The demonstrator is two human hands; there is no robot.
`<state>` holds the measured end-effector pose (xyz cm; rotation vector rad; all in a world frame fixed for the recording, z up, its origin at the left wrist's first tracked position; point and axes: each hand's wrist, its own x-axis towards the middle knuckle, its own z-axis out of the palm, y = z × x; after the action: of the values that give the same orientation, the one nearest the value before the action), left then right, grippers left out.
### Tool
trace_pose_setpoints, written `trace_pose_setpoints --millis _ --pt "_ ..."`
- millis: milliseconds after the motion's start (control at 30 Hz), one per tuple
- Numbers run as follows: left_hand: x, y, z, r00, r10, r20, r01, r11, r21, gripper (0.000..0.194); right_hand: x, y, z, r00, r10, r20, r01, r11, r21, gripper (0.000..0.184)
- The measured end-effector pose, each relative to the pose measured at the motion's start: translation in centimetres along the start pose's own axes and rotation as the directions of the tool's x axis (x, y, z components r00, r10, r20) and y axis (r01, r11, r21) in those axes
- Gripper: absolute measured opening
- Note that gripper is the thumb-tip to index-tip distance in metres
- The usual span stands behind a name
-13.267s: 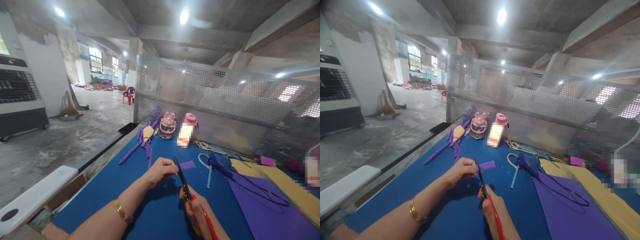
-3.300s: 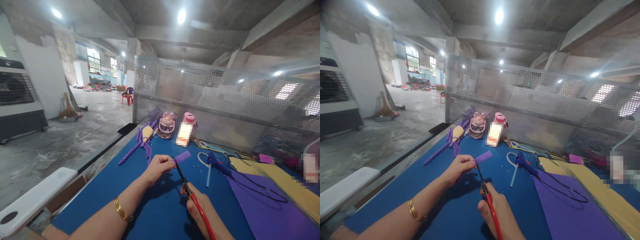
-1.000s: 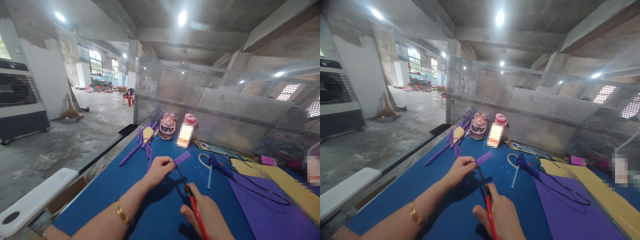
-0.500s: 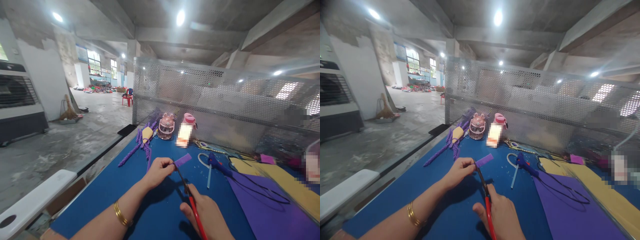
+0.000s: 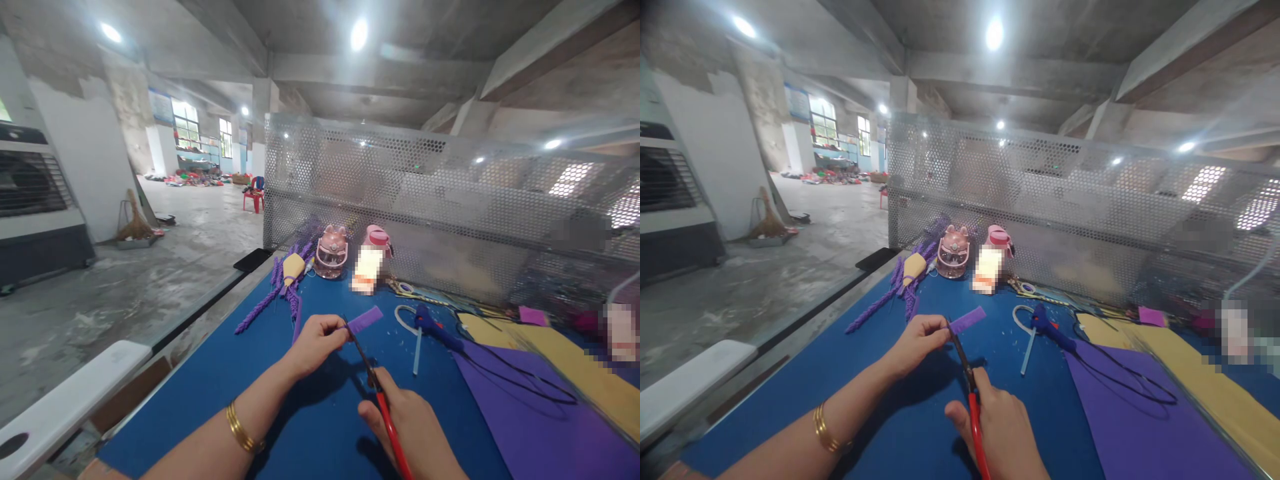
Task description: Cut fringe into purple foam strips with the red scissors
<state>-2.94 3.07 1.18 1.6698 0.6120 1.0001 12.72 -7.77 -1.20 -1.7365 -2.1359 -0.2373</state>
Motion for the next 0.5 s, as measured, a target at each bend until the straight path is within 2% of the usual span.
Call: trace_pose_setpoints --millis 200,500 --pt "-0.10 0.23 0.14 1.000 0.000 -0.004 0.000 1.000 0.018 0.028 -0.22 0.38 0.95 0.998 0.032 -0.056 -0.035 0.997 -0.065 0.054" --pt "-0.02 0.21 0.12 1.000 0.007 -0.001 -0.007 1.000 0.029 0.027 0.05 0.42 0.78 0.998 0.012 -0.054 -0.017 0.995 -0.103 0.057"
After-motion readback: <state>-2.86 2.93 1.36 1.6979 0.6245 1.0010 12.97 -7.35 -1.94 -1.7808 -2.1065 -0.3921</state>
